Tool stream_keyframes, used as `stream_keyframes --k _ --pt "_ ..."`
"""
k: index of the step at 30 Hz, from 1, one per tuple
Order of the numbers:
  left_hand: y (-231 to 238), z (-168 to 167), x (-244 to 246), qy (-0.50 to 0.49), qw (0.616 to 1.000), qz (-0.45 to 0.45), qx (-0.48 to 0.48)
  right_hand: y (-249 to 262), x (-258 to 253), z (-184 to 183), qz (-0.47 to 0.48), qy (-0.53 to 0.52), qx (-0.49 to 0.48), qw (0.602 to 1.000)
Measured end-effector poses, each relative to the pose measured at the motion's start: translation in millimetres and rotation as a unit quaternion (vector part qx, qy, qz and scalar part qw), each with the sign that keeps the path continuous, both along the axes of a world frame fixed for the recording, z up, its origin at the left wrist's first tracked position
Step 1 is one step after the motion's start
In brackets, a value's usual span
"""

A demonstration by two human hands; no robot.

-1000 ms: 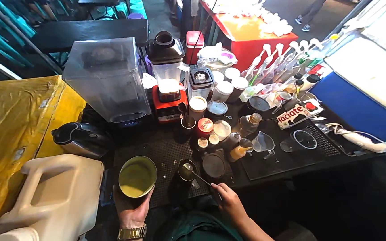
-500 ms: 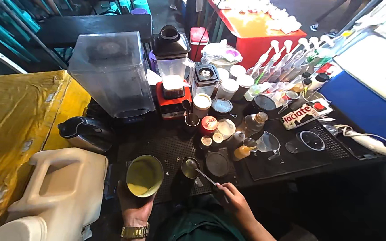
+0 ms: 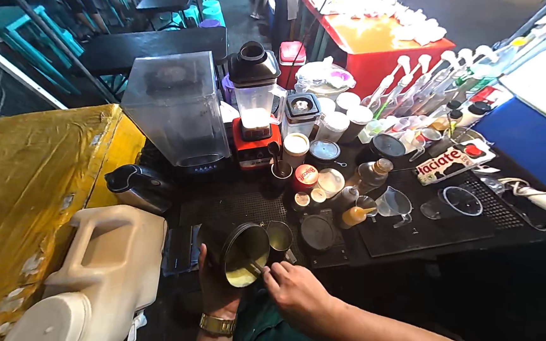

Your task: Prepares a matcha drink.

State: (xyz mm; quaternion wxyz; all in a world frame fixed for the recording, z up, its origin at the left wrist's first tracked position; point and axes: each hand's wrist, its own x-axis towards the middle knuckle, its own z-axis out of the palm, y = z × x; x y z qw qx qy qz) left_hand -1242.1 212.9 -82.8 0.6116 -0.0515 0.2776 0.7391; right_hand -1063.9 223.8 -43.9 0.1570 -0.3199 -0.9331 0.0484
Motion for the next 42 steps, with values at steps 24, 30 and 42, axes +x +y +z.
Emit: stream_keyframes --k 24,30,42 --pt "8.1 12.9 -2.6 0.029 0.997 0.032 -0.058 40.8 49.5 -3.3 -0.126 0.353 -0.571 0.730" --pt "11.7 12.7 -1.4 0.009 0.998 0.033 -0.053 38.4 55.4 -16.1 -0.130 0.419 -0.623 0.647" --pt "17.4 9.1 0.3 0.003 0.994 0.043 -0.105 32.4 58.1 -36.5 -0.122 0.446 -0.586 0.665"
